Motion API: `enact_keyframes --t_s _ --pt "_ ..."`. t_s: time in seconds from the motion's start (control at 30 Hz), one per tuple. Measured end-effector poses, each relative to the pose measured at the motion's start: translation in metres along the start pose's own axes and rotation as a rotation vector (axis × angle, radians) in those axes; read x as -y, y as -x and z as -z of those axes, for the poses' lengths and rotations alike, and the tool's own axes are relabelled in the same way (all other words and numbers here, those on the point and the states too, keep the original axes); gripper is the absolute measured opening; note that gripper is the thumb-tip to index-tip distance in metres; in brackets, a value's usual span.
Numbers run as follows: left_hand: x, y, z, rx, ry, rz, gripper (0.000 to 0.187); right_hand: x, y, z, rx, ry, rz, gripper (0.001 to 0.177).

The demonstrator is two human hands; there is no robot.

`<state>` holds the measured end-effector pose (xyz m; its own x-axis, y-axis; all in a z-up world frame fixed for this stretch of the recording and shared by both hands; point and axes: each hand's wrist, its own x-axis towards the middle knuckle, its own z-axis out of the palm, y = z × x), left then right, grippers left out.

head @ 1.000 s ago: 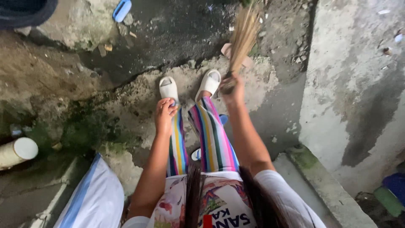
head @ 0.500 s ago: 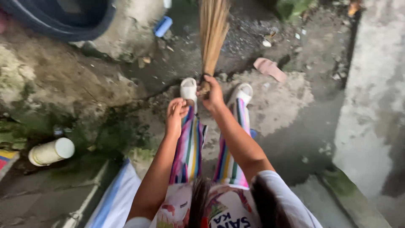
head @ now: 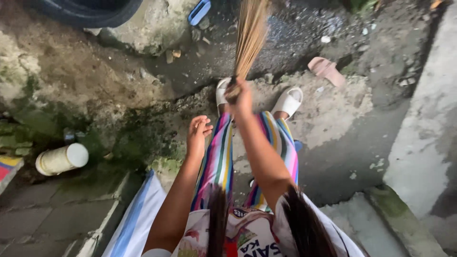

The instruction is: The person sweeps a concrete floor with a stick broom, moving debris into a pile before sweeping it across a dirt and stone area.

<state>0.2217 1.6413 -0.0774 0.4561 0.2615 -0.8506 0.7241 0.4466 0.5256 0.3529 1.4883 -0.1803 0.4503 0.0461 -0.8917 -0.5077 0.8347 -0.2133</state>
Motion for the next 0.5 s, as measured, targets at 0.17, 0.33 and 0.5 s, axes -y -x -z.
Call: enact_keyframes --t_s 0.17,0.33,0.5 --pt "-0.006 0.005 -0.031 0.084 -0.044 -0.02 0.025 0.011 0.016 -0.063 0.034 0.016 -0.152 0.025" --pt "-0.017 0.003 -0.023 0.149 -0.137 -0.072 0.027 0.017 -0.1 -0.001 0.087 0.035 -0.178 0.024" --pt "-0.029 0.008 -0.017 0.048 -0.131 0.033 0.026 0.002 -0.006 -0.032 0.067 -0.022 0.078 0.024"
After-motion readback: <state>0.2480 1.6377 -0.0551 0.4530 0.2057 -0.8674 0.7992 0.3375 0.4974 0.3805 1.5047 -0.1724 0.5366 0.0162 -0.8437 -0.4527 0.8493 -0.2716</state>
